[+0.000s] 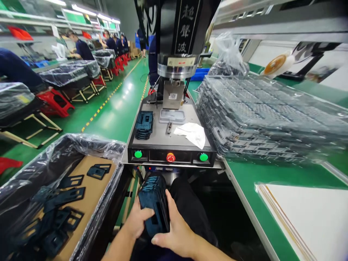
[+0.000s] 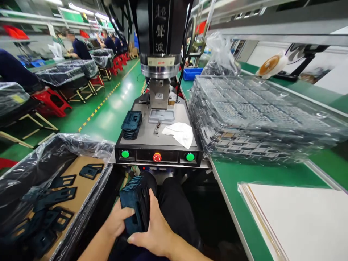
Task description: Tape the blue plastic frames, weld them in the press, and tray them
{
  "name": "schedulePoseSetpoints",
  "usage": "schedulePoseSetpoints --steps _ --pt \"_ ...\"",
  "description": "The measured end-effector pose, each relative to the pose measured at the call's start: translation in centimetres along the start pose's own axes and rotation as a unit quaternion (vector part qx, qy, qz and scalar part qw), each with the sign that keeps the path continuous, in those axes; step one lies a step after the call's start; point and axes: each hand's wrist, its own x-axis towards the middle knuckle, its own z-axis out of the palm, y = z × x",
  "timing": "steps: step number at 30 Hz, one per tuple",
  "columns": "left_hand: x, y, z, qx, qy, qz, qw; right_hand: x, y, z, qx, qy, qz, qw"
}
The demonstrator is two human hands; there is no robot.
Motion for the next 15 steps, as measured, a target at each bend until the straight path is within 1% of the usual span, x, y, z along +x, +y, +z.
schedulePoseSetpoints --steps 1,3,5,8,10,12,14,15 --pt "-0.3 -0.5 0.6 -0.009 0.027 -0.007 1.000 0.2 -0.2 -0.2 -0.002 0.003 0.010 1.000" --pt "-0.9 -1.2 1.6 -0.023 0.049 -0.013 0.998 0.5 -0.7 -0.9 0.005 -0.002 0.028 1.000" --pt "-1.3 -1.5 2.4 -0.024 0.036 -0.011 0.999 0.7 -1.2 -1.6 0.024 -0.023 0.046 0.998" --pt "-1.4 -1.1 2.9 -0.001 -0.023 0.002 1.000 1.0 -1.9 -3.1 0.063 -0.059 0.067 0.994" --pt "-1.1 0.0 2.6 0.018 -0.048 0.028 0.998 1.2 -2.2 -4.3 0.078 -0.085 0.067 0.991" --pt "-0.7 1.8 2.1 0.053 -0.054 0.074 0.994 1.4 -2.3 -5.7 0.070 -0.109 0.052 0.990" --pt "-0.5 4.4 1.6 0.138 -0.080 0.104 0.982 1.4 -2.3 -7.0 0.042 -0.121 0.032 0.991" --pt "-0.6 5.9 1.4 0.206 -0.107 0.105 0.967 1.4 -2.2 -7.6 0.025 -0.124 0.026 0.992"
